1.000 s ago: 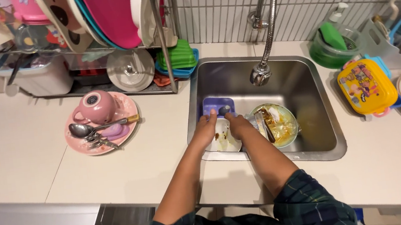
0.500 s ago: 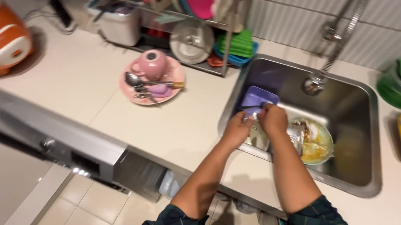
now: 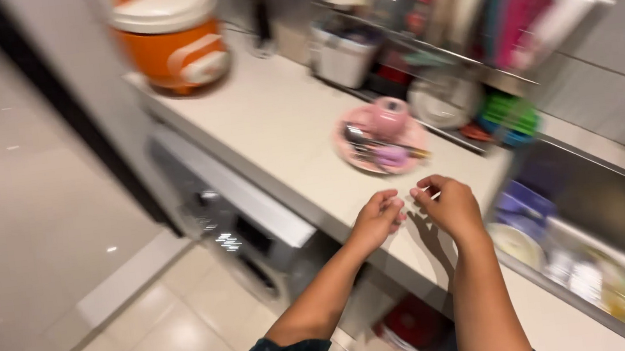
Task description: Clearing items from a dining table and storing leftover food in the refrigerator
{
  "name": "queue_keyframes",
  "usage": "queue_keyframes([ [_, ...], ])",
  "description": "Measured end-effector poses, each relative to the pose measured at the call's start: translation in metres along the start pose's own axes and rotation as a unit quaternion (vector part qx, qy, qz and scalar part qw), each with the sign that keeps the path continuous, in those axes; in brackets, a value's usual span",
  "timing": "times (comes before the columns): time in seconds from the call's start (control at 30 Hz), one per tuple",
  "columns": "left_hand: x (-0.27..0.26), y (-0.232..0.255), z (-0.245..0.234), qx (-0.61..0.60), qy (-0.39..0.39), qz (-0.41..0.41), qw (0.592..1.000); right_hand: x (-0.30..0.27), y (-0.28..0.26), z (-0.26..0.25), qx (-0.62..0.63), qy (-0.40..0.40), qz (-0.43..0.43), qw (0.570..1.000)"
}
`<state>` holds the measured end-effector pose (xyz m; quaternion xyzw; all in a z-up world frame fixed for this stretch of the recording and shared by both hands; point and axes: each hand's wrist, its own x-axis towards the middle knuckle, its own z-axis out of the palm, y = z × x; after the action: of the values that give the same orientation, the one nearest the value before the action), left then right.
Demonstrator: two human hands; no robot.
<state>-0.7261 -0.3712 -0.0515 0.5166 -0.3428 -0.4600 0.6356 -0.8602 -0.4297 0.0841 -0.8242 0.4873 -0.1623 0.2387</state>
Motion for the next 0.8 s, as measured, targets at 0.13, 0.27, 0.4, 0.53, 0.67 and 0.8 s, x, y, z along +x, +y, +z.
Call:
queue_keyframes([
  [0.13,-0.051,0.039,-0.165,0.018,0.082,0.009,0.996,0.01,-0.123,0.099,0.077,-0.053,-0.08,0.992],
  [0.27,-0.109,0.055,-0.33,0.021,0.237,0.03,0.971,0.024,-0.239,0.223,0.177,-0.133,-0.152,0.963],
  [0.4,-0.184,0.071,-0.465,0.027,0.388,0.004,0.921,0.033,-0.344,0.345,0.205,-0.231,-0.218,0.926],
  [0.53,-0.256,0.099,-0.568,0.013,0.498,0.001,0.867,0.023,-0.455,0.437,0.228,-0.311,-0.268,0.883],
  [0.67,-0.294,0.116,-0.656,-0.004,0.583,-0.017,0.812,0.026,-0.545,0.523,0.229,-0.391,-0.28,0.846],
  [0.8,-0.291,0.125,-0.754,-0.007,0.632,0.004,0.775,0.052,-0.628,0.597,0.24,-0.45,-0.3,0.806],
])
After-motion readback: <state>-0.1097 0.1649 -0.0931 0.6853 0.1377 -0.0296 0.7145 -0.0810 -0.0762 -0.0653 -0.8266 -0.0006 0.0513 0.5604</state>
